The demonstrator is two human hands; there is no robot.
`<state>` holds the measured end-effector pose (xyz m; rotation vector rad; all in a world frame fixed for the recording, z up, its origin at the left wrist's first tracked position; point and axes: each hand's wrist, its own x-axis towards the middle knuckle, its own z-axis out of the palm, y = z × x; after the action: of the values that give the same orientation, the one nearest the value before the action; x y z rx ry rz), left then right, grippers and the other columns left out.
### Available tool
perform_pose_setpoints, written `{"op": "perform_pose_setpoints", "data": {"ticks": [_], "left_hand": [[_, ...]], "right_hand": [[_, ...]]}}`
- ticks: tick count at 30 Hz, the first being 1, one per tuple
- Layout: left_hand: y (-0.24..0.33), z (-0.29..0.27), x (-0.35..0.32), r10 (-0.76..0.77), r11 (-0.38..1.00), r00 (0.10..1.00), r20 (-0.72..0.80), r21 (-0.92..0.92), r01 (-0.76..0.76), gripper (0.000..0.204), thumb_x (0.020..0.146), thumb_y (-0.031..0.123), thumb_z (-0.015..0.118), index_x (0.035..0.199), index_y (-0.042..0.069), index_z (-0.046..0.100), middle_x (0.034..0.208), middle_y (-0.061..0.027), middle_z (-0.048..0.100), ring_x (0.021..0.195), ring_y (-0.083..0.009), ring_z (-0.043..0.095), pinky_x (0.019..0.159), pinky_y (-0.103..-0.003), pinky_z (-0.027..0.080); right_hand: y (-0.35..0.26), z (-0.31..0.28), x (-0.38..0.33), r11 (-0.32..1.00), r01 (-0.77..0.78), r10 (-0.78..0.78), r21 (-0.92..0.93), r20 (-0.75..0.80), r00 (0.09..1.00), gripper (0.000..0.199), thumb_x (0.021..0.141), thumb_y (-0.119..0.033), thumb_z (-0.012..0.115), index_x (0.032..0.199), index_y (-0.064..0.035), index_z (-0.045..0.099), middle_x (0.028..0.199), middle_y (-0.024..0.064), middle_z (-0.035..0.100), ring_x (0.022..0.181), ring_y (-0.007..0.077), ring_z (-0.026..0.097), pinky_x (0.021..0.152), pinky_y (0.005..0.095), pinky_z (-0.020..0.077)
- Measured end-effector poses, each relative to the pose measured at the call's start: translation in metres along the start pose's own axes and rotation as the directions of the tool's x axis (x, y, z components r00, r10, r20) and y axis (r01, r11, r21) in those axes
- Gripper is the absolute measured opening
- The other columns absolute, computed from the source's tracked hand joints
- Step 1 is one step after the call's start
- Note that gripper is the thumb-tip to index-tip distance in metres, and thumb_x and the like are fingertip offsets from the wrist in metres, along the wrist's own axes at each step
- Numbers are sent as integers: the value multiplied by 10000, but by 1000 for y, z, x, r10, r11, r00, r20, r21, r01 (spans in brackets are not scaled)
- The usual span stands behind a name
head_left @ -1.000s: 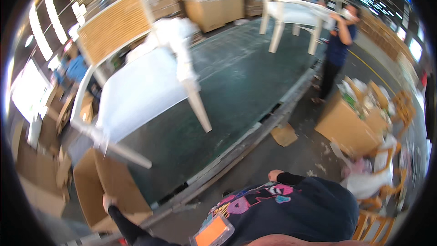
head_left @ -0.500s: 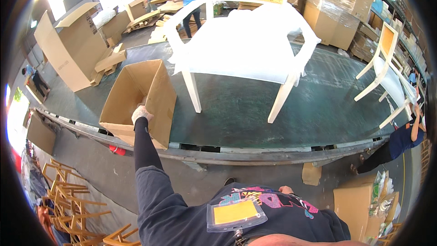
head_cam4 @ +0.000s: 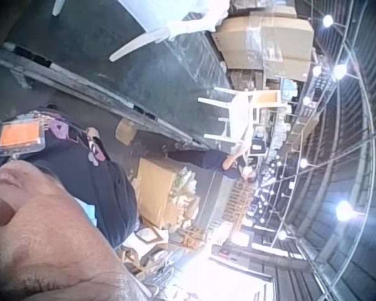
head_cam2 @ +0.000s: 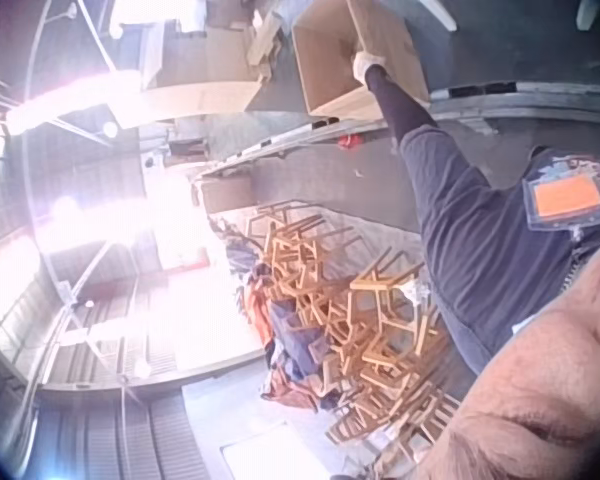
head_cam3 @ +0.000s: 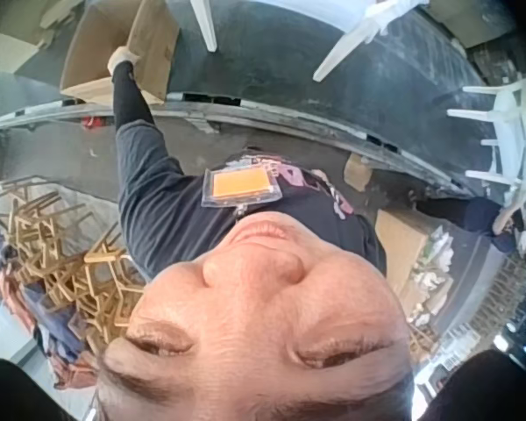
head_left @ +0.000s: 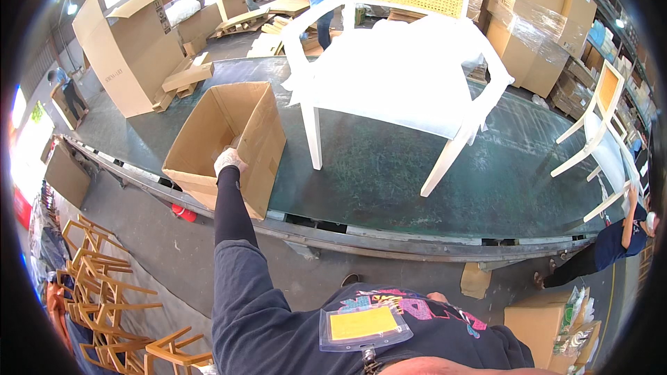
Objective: The person wraps a white chair with a woven backrest using protective paper and tape. They place cardboard pieces on the seat and back, secure them with tape, and cover the chair with a large white sheet, taping it in place.
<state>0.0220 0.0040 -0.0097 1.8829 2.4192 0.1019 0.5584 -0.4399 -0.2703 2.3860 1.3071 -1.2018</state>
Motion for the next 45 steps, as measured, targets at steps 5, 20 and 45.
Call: {"op": "perform_pose_setpoints", "data": {"ticks": [5,20,45], "left_hand": [[-10,-2,3,-2,1000,1000,-27,6,2,448,667,299,763,1042,65,691,1074,-141,690,1017,-274,662,881,-374,527],[-36,-2,42,37,999,999,-39,13,-37,388,700,291,747,1022,86,676,1082,-139,680,1035,-290,648,885,-382,519],[-58,-32,145,642,752,759,110,-282,-596,572,859,504,575,1018,-42,510,847,-258,655,849,-399,651,747,-468,505]], "right_hand": [[-4,7,7,997,15,-13,71,-21,1000,285,734,-309,677,980,-172,727,965,89,716,971,284,670,878,387,511],[-71,4,51,982,166,-168,-91,-21,986,233,719,-306,660,883,-154,725,909,111,711,898,315,673,826,415,528],[-316,5,48,951,300,-292,75,-102,951,227,766,-214,586,946,-150,709,885,101,704,866,281,670,792,397,524]]}}
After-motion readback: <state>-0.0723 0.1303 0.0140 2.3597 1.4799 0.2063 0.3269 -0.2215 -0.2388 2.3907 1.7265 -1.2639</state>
